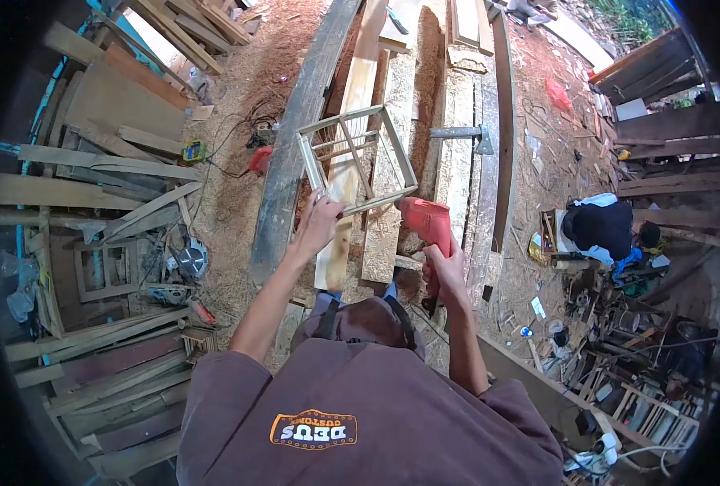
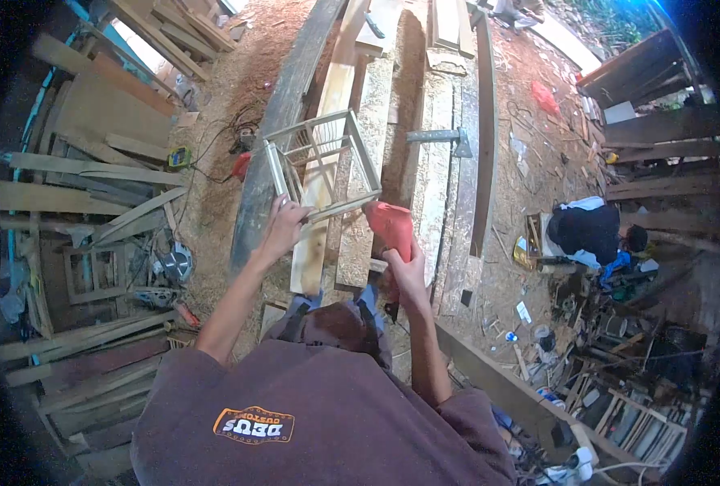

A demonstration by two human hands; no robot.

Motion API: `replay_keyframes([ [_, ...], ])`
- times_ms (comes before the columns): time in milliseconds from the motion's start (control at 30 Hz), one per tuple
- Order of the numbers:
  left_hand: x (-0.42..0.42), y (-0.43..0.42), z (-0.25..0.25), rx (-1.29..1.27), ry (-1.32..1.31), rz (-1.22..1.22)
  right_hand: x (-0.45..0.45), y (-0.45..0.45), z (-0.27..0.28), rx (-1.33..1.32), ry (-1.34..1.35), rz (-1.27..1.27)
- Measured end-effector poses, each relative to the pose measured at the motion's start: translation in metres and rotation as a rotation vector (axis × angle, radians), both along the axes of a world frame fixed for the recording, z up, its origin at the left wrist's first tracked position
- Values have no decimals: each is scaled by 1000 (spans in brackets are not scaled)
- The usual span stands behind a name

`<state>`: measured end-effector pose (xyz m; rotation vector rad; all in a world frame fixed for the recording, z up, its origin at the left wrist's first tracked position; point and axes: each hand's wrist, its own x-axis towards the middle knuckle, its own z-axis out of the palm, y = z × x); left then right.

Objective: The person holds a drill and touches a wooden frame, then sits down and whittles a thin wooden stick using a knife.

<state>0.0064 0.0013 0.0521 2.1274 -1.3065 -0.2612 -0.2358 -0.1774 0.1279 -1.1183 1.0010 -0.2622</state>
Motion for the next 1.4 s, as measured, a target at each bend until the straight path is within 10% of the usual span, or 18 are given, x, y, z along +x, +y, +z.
replay_keyframes([
  [1400,-11,8,-7,-194,-106,-145,-2,87,-26,-137,9,-185],
])
